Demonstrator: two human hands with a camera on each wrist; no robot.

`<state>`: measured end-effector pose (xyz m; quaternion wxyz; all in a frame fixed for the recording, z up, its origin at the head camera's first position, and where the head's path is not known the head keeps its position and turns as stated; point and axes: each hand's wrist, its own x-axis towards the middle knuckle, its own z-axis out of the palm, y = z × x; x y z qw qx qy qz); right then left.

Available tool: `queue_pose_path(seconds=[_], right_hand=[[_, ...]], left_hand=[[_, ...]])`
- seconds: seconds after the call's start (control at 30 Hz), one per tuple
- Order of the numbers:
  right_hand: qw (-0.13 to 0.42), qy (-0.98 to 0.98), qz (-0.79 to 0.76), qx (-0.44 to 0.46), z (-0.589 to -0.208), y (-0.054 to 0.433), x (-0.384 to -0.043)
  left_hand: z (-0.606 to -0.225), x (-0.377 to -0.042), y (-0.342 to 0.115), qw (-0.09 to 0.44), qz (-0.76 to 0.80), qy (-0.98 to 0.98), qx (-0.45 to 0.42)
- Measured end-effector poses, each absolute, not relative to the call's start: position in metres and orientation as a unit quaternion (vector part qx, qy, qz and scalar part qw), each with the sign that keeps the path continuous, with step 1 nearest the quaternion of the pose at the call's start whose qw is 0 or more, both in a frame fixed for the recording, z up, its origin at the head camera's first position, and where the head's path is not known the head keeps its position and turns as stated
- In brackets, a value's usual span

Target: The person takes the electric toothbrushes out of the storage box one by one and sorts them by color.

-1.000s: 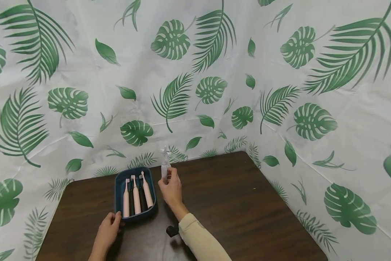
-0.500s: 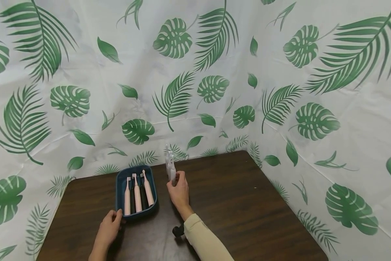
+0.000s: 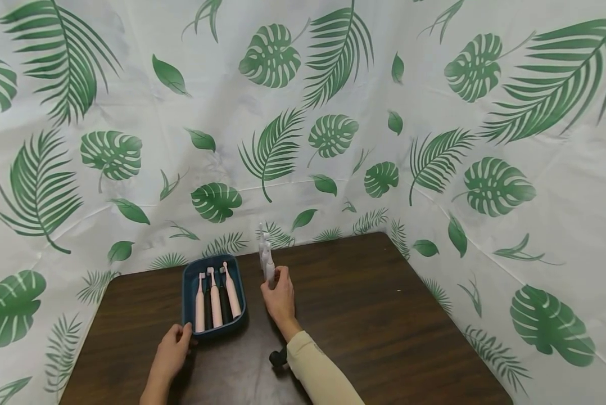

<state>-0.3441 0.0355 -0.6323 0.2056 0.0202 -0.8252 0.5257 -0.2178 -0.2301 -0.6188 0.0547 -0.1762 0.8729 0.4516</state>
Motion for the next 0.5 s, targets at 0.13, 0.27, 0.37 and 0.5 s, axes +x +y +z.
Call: queue_pose_path(seconds=[0.13, 0.27, 0.37, 0.5], right_hand=[[0.215, -0.827, 0.518, 0.026, -0.6349, 0.0347, -0.3436], [0.211, -0.829, 0.518, 0.025, -0.6376, 0.0341, -0.3441], [0.206, -0.83, 0.517, 0.017, -0.6395, 0.0347, -0.3445], [0.207, -0.832, 0.514, 0.009, -0.642, 0.036, -0.3443]], left_hand=[[-0.6182, -0.2181, -0.2302, 0.055, 0.453, 0.872, -0.18], [-0.6186, -0.218, -0.23, 0.057, 0.454, 0.87, -0.183], [-0.6191, -0.2174, -0.2297, 0.054, 0.453, 0.871, -0.182], [-0.6197, -0.2176, -0.2288, 0.054, 0.452, 0.872, -0.182]])
